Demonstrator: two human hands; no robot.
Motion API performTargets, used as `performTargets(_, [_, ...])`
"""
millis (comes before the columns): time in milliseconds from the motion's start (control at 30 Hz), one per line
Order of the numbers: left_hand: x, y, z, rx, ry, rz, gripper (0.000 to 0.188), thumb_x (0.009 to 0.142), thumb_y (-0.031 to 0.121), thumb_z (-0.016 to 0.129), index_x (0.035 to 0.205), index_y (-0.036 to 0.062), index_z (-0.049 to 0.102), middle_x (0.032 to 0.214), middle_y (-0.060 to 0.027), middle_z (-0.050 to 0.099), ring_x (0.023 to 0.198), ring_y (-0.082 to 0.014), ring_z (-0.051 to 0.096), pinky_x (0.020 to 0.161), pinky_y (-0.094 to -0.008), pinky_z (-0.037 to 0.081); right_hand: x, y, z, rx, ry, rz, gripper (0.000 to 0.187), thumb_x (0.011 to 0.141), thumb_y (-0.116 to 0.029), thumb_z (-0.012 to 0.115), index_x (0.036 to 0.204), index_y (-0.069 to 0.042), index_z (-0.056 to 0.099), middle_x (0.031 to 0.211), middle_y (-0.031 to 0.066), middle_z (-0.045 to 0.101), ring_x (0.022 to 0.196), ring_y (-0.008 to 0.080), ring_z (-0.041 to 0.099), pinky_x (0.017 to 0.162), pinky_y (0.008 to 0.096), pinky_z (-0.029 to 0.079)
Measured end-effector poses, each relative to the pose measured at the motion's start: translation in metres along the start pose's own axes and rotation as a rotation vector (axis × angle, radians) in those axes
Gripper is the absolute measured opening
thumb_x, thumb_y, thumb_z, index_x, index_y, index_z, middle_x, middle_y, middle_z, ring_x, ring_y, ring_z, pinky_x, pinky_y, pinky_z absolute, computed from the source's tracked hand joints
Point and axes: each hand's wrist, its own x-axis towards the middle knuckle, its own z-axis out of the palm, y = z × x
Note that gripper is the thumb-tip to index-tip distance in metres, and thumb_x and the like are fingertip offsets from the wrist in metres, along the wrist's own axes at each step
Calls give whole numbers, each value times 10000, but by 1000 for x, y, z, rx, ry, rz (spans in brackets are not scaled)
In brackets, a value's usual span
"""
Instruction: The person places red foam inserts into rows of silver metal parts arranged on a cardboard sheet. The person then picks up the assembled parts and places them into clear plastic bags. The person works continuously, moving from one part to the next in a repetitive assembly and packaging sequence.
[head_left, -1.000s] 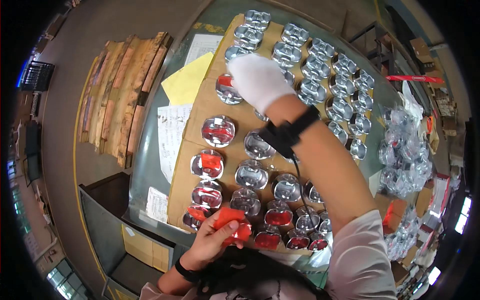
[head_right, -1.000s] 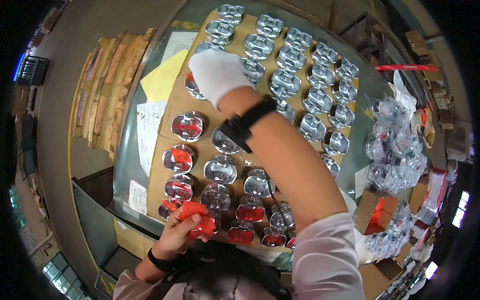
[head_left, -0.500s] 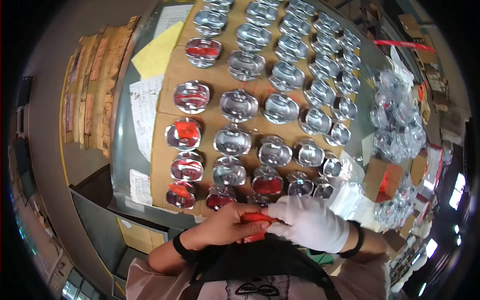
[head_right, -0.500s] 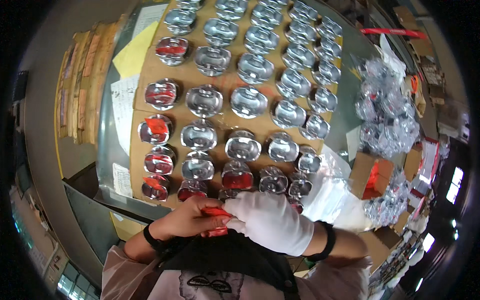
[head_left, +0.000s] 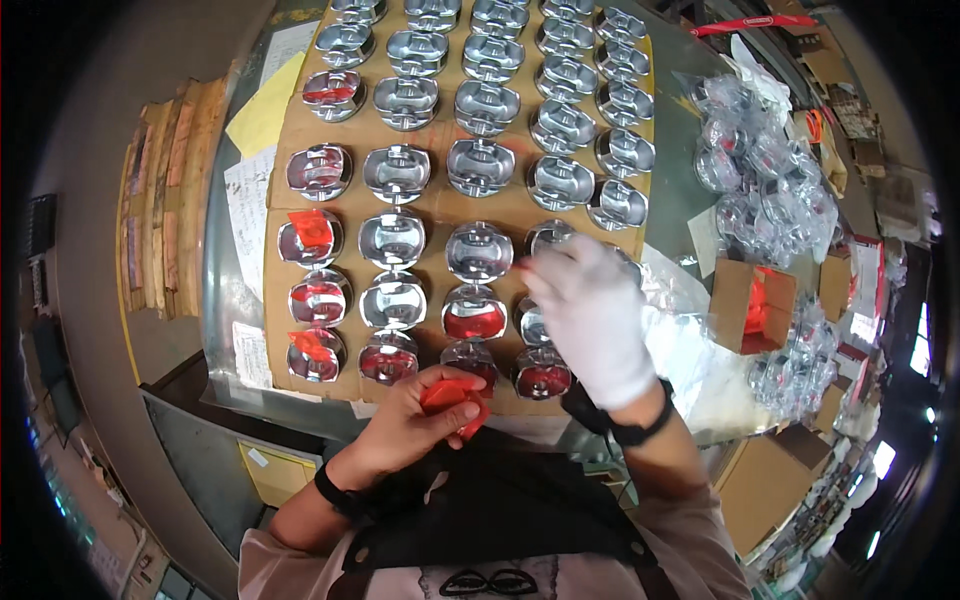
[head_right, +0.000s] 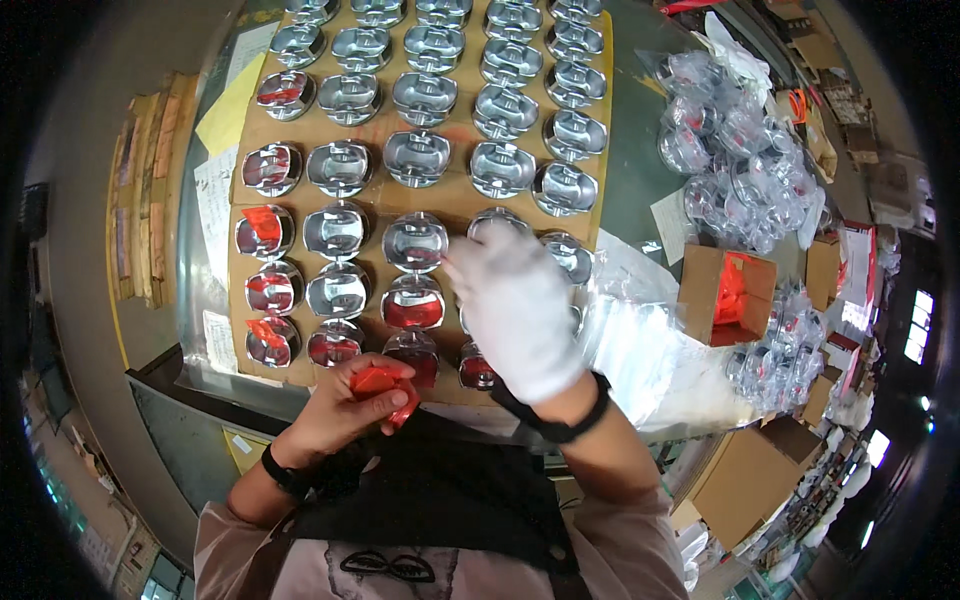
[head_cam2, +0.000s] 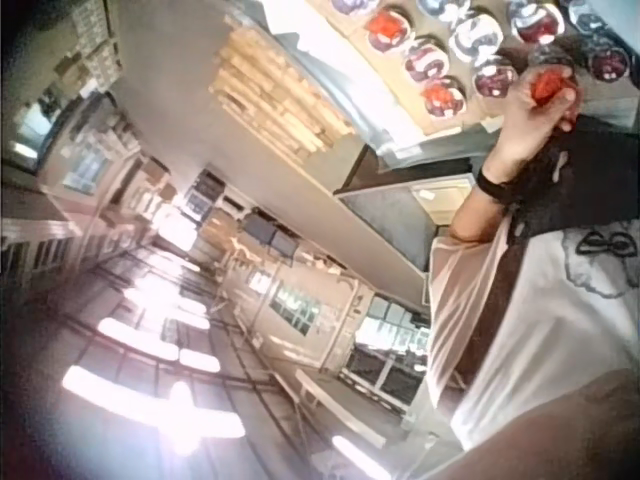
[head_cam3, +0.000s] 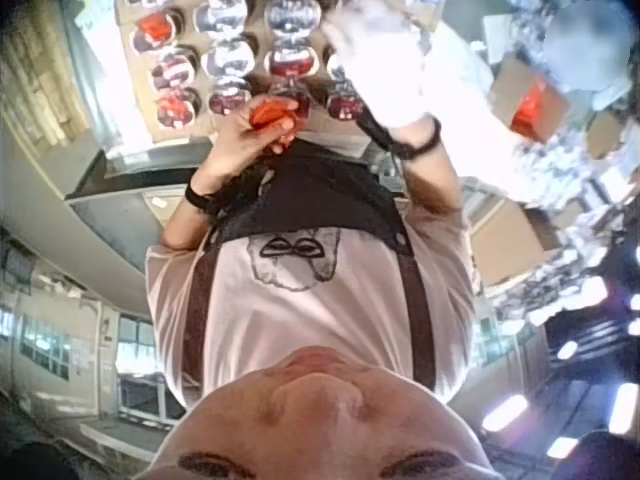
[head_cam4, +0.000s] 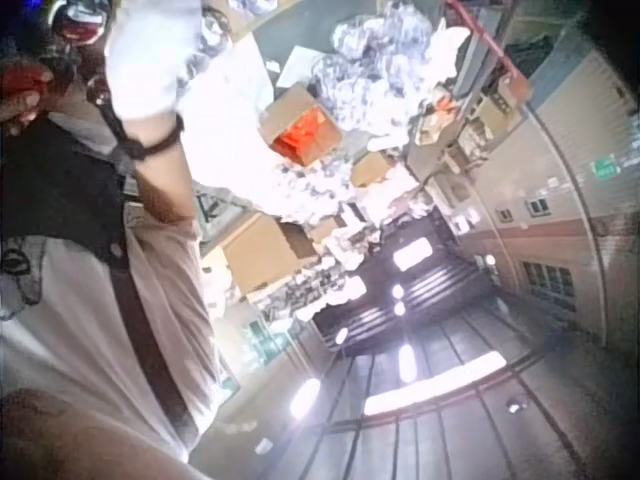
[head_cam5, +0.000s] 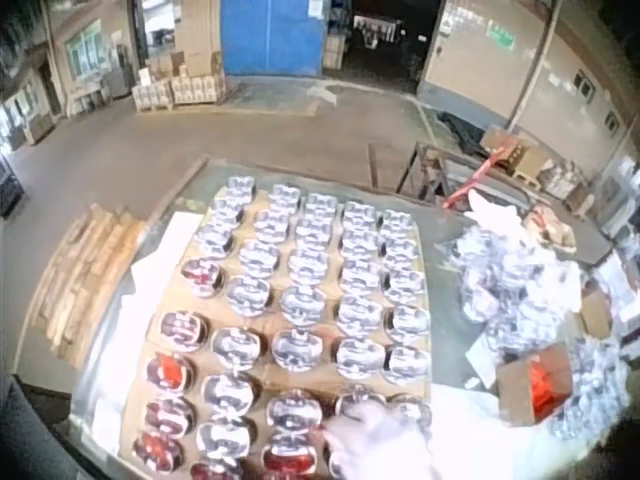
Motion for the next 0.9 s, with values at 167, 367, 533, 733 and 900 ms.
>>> performTargets(167, [-8, -7, 16, -86, 29, 143, 356, 929, 80, 633, 1266, 42, 526, 1172, -73, 600, 972, -144, 614, 748, -279, 570, 19, -5, 58, -370, -220, 31, 134, 784, -205, 657, 845, -93, 616, 839, 72, 562, 777, 229, 617, 597, 333, 515])
performTargets(367, [-7, -20, 27, -52, 169, 167, 248, 913, 103, 665, 1127, 4, 590, 1010, -77, 669, 857, -126, 648, 649, -252, 574, -35, -21, -30, 456, -353, 105, 332, 803, -251, 722, 1032, -32, 625, 908, 130, 624, 840, 307, 647, 715, 407, 525])
performTargets(533, [6, -26, 38, -63, 241, 317, 157, 893, 112, 694, 987, 24, 605, 895, -63, 693, 755, -109, 659, 560, -224, 537, -57, -21, -42, 919, -625, 339, 269, 777, -180, 726, 997, -32, 681, 891, 158, 689, 832, 285, 677, 753, 356, 524])
performTargets(733, [8, -30, 32, -264, 310, 328, 242, 938, 161, 636, 1121, 33, 545, 984, -89, 659, 872, -159, 659, 643, -288, 541, 51, 14, -23, 511, 33, 145, 137, 808, -101, 655, 905, -13, 695, 898, 180, 677, 842, 359, 653, 741, 415, 520])
performTargets(900, [5, -19, 33, -509, 140, 295, 361, 952, 43, 495, 1310, 5, 473, 1188, -156, 597, 1080, -277, 610, 810, -387, 552, 111, 31, 53, -59, -197, 119, 137, 814, -164, 662, 907, -66, 684, 920, 164, 650, 879, 320, 648, 796, 431, 517])
